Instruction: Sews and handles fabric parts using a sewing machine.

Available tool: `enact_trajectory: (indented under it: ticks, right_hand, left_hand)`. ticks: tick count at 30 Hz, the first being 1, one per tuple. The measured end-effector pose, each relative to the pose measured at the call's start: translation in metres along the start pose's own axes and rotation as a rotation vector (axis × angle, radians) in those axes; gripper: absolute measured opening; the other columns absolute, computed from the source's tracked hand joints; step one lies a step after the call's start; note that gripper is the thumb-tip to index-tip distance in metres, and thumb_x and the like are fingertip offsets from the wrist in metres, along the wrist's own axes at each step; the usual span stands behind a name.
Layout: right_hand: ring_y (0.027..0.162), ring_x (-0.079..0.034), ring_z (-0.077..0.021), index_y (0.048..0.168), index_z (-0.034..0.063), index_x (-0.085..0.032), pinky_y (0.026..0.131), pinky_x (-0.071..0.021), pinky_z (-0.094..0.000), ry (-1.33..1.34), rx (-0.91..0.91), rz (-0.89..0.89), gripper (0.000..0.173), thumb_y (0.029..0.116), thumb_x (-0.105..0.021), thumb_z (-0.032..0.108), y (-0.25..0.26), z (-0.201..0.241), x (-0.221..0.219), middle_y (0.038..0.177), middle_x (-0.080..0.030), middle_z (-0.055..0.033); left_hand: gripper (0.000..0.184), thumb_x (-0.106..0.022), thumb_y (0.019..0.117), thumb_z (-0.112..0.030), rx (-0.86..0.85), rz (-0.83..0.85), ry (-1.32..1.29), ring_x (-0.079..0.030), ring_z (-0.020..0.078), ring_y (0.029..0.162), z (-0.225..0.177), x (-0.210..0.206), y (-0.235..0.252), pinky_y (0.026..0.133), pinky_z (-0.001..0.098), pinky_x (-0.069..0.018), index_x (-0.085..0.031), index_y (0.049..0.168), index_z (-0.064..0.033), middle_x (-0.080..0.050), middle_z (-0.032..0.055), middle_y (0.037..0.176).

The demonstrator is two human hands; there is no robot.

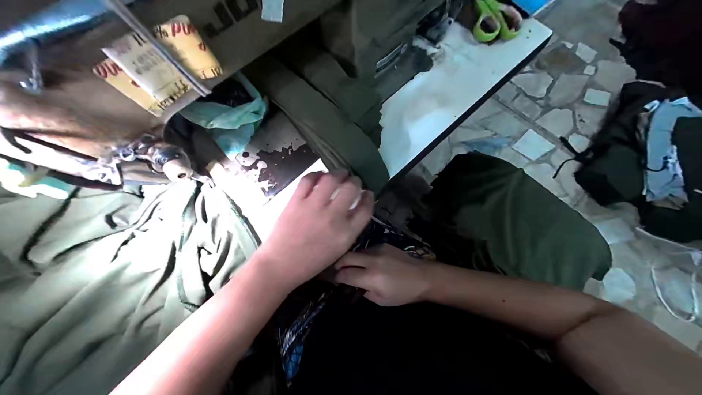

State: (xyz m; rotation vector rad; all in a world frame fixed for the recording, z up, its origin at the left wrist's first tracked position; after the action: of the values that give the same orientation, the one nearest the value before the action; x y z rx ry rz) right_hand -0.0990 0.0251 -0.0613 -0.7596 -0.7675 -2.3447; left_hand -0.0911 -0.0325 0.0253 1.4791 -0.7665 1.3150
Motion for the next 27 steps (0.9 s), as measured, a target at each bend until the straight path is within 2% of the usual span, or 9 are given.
enact_trajectory:
  ticks: [2, 3, 8, 14, 20, 21, 23, 25, 27]
  right_hand:
    - [0.084, -0.073, -0.0296, 0.103, 0.0026, -0.073, 0.066, -0.0607, -0.0441, -0.015, -0.031, -0.029, 0.019, 0.0864, -0.065, 0.002, -0.012, -0.008, 0.01, 0.107, -0.072, -0.0156]
    - [0.084, -0.074, -0.029, 0.103, 0.0032, -0.074, 0.066, -0.0609, -0.0438, -0.016, -0.052, -0.055, 0.019, 0.0862, -0.066, 0.002, -0.019, -0.012, 0.015, 0.107, -0.073, -0.0152]
    - [0.086, -0.075, -0.0272, 0.103, 0.0035, -0.075, 0.067, -0.0615, -0.0429, 0.016, -0.161, -0.186, 0.019, 0.0869, -0.066, 0.005, -0.049, -0.039, 0.036, 0.108, -0.073, -0.0149]
    - [0.088, -0.075, -0.0281, 0.102, 0.0021, -0.074, 0.069, -0.0613, -0.0431, 0.037, -0.161, -0.187, 0.018, 0.0867, -0.065, 0.005, -0.051, -0.051, 0.048, 0.108, -0.074, -0.016]
    - [0.091, -0.075, -0.0286, 0.103, 0.0004, -0.074, 0.073, -0.0613, -0.0429, 0.055, -0.186, -0.245, 0.019, 0.0882, -0.062, 0.001, -0.053, -0.059, 0.062, 0.106, -0.074, -0.0174]
    - [0.091, -0.075, -0.0268, 0.102, 0.0003, -0.074, 0.075, -0.0611, -0.0403, 0.065, -0.191, -0.277, 0.019, 0.0891, -0.061, 0.001, -0.056, -0.061, 0.067, 0.105, -0.075, -0.017]
    - [0.089, -0.071, -0.0168, 0.101, -0.001, -0.074, 0.079, -0.0584, -0.0277, 0.12, -0.205, -0.407, 0.018, 0.0915, -0.058, 0.001, -0.062, -0.065, 0.085, 0.1, -0.074, -0.0147]
    - [0.087, -0.067, -0.003, 0.099, -0.0035, -0.074, 0.08, -0.055, -0.0159, 0.2, -0.244, -0.613, 0.017, 0.0941, -0.059, 0.003, -0.069, -0.071, 0.113, 0.095, -0.072, -0.0092]
    - [0.081, -0.06, 0.0035, 0.104, -0.0026, -0.071, 0.072, -0.0524, -0.0124, 0.23, -0.269, -0.757, 0.017, 0.0927, -0.063, 0.008, -0.066, -0.075, 0.14, 0.096, -0.068, -0.0035]
  left_hand:
    - [0.03, -0.056, 0.0956, 0.0, -0.058, 0.042, 0.113, -0.062, 0.0367, 0.115, -0.004, -0.019, 0.027, 0.09, 0.0513, -0.049, -0.068, 0.123, -0.0059, -0.066, 0.0165, 0.117]
    - [0.029, -0.056, 0.0952, 0.002, -0.078, 0.061, 0.156, -0.062, 0.0351, 0.112, -0.004, -0.026, 0.036, 0.088, 0.049, -0.0489, -0.068, 0.121, -0.0053, -0.065, 0.0154, 0.115]
    - [0.015, -0.056, 0.0948, 0.001, -0.125, 0.098, 0.161, -0.064, 0.0323, 0.094, 0.002, -0.028, 0.05, 0.076, 0.0459, -0.0498, -0.07, 0.097, -0.0015, -0.066, 0.0135, 0.097]
    - [0.011, -0.062, 0.0888, 0.001, -0.027, 0.109, -0.005, -0.065, 0.0333, 0.095, 0.011, -0.027, 0.053, 0.076, 0.0473, -0.0496, -0.071, 0.088, -0.0056, -0.068, 0.0111, 0.092]
    - [0.015, -0.059, 0.091, -0.006, 0.058, 0.069, -0.147, -0.065, 0.0323, 0.097, 0.025, -0.028, 0.052, 0.076, 0.0468, -0.0481, -0.073, 0.086, -0.0073, -0.07, 0.0092, 0.093]
    - [0.014, -0.06, 0.0901, -0.006, 0.079, 0.064, -0.199, -0.065, 0.0327, 0.098, 0.028, -0.027, 0.052, 0.078, 0.0477, -0.0483, -0.074, 0.087, -0.0072, -0.07, 0.0093, 0.094]
    - [0.016, -0.06, 0.09, -0.01, 0.149, 0.021, -0.335, -0.066, 0.0299, 0.099, 0.037, -0.021, 0.053, 0.083, 0.0474, -0.0504, -0.076, 0.087, -0.0069, -0.071, 0.0081, 0.093]
    - [0.02, -0.06, 0.0957, -0.016, 0.264, -0.036, -0.457, -0.067, 0.0213, 0.095, 0.049, -0.013, 0.053, 0.086, 0.0388, -0.0522, -0.076, 0.088, -0.0059, -0.072, 0.0064, 0.091]
    - [0.02, -0.059, 0.0991, -0.015, 0.422, -0.083, -0.574, -0.065, 0.0126, 0.088, 0.062, -0.007, 0.049, 0.082, 0.028, -0.0521, -0.072, 0.092, -0.0025, -0.07, 0.0067, 0.09]
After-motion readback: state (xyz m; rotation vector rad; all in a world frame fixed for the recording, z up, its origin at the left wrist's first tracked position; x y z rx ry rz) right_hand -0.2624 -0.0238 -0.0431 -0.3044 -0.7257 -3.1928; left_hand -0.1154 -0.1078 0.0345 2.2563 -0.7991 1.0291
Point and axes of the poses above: each hand's wrist, its own y-axis towards the middle knuckle, its own x-axis out of the back of the hand, z = x × y, the point moved 10 cm from there along y, towards the middle knuckle
